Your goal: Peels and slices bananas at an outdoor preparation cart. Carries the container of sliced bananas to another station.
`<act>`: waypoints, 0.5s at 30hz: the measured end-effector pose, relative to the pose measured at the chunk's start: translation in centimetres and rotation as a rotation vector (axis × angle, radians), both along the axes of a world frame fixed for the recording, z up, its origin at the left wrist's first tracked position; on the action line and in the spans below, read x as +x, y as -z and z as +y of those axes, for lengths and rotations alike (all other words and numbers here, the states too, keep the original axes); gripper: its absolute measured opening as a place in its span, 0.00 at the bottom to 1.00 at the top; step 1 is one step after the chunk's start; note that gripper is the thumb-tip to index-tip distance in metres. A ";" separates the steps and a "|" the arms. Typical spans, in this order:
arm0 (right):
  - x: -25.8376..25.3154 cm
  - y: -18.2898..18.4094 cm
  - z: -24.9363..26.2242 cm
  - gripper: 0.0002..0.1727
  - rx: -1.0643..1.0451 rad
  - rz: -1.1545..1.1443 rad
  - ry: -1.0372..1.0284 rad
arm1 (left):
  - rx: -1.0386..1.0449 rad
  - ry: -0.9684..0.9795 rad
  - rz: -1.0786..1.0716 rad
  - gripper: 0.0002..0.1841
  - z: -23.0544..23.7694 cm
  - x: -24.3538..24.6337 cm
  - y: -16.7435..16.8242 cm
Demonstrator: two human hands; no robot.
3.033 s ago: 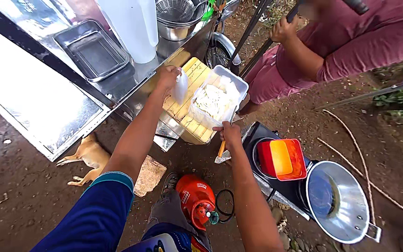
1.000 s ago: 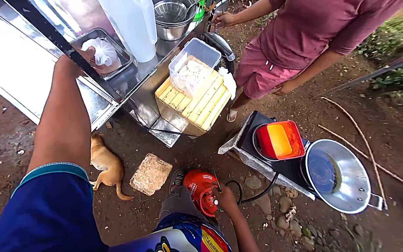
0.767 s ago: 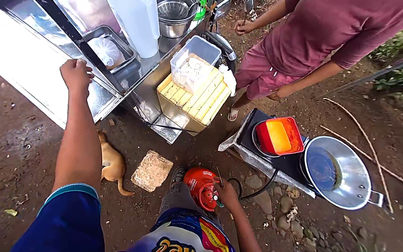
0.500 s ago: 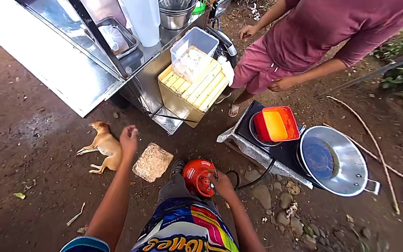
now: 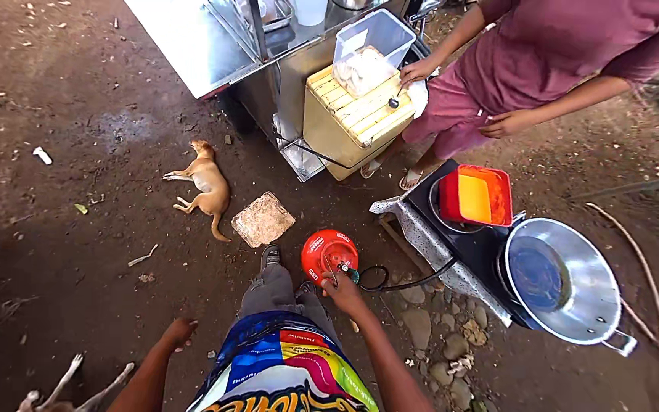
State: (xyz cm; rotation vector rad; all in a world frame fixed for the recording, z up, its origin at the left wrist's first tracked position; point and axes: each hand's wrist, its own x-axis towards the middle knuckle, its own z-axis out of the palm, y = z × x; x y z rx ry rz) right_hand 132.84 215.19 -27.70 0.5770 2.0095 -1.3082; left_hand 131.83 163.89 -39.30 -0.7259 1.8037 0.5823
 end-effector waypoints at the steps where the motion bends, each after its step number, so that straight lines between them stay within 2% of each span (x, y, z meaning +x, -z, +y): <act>1: 0.1 -0.1 -1.0 0.23 -0.003 0.002 -0.025 | 0.004 -0.062 0.053 0.22 -0.6 0.6 -0.5; 4: -0.3 -0.5 -4.0 0.23 0.009 0.034 -0.091 | 0.044 -0.187 0.188 0.22 -1.0 0.6 -1.5; 10: -2.3 -2.0 -11.0 0.22 0.065 0.084 -0.166 | 0.250 -0.224 0.376 0.21 -1.7 -0.7 -2.4; 12: -3.3 -2.2 -14.4 0.22 0.092 0.093 -0.220 | 0.301 -0.261 0.419 0.20 -3.8 -0.1 -2.6; 15: -5.3 -2.7 -21.5 0.23 0.081 0.065 -0.336 | 0.320 -0.324 0.454 0.20 -9.7 2.7 -3.0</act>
